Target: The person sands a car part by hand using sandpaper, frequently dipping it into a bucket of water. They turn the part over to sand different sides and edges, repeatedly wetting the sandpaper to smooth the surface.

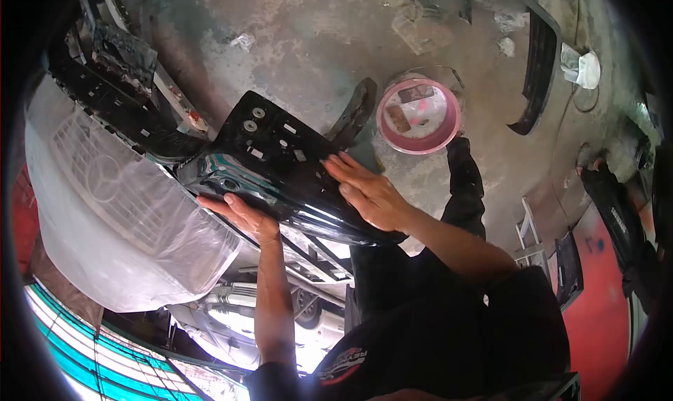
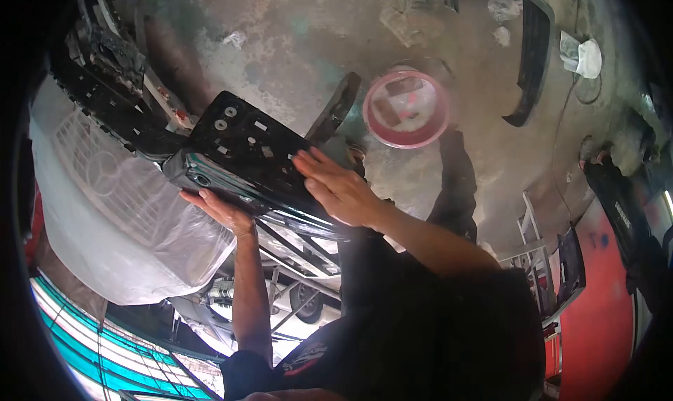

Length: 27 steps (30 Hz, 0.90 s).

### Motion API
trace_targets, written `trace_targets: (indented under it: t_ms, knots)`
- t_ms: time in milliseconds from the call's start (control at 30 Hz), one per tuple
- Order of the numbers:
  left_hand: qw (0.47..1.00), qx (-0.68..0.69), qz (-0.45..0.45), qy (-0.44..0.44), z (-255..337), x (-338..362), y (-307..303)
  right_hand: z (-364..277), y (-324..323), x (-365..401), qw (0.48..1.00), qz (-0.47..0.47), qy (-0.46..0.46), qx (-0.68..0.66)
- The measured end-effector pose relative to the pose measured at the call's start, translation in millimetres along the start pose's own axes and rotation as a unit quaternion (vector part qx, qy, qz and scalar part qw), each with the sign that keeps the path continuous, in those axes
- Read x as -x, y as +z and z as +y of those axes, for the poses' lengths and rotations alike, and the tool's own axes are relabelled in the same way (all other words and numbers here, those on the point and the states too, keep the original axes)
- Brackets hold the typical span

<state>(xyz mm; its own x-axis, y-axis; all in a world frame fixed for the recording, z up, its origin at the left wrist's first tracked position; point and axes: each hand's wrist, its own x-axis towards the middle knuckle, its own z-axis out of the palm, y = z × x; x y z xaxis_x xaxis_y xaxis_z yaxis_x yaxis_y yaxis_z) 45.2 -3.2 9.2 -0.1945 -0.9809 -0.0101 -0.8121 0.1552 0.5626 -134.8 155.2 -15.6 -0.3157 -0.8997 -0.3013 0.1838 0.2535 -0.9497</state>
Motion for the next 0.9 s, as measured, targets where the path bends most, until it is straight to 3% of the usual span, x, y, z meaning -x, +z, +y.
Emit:
trace_targets:
  t_ms: [100,167,200,233,333,467,567,633,733,800,833,900]
  knots:
    - [0.999,-0.018,0.006,-0.041,9.5,0.3,2.4,6.0,8.2,-15.9,0.995,0.009,0.061,0.073]
    - [1.000,-0.013,-0.003,0.020,-5.8,0.7,-0.6,18.9,20.8,-86.6,1.000,0.019,-0.022,0.005]
    - [1.000,-0.006,-0.006,0.003,-5.1,0.0,-1.8,20.0,22.7,-95.3,0.998,0.017,-0.062,0.020]
    - [1.000,0.000,-0.005,-0.029,8.8,-1.7,-2.2,18.0,22.8,-84.5,0.997,0.016,-0.068,0.015]
    - [0.999,0.024,0.000,-0.048,6.8,-1.0,-0.2,12.0,6.9,-13.6,0.998,-0.002,0.048,0.039]
    - [0.998,0.033,0.004,-0.044,8.6,-0.5,3.7,18.8,19.5,-110.2,0.999,0.010,-0.036,0.014]
    - [0.998,0.041,0.000,-0.046,12.4,-3.7,-2.1,14.1,24.3,-120.5,0.999,0.016,-0.031,0.002]
    - [0.997,0.052,-0.007,-0.052,13.3,-2.0,0.6,10.1,24.5,-84.4,0.998,0.046,-0.049,-0.014]
    - [0.998,0.031,0.001,-0.046,14.1,0.0,4.0,4.3,18.5,-119.1,0.999,0.023,-0.005,0.034]
    - [1.000,0.016,0.005,-0.024,12.1,-0.6,4.1,-16.1,15.2,-157.1,0.995,-0.035,0.082,-0.054]
    - [1.000,0.016,0.008,-0.023,11.6,-2.5,3.5,-20.1,17.4,-149.1,0.995,-0.037,0.079,-0.054]
    - [0.999,0.037,-0.002,-0.020,9.7,-2.6,-0.1,-28.6,27.0,-113.1,0.998,-0.004,-0.037,0.051]
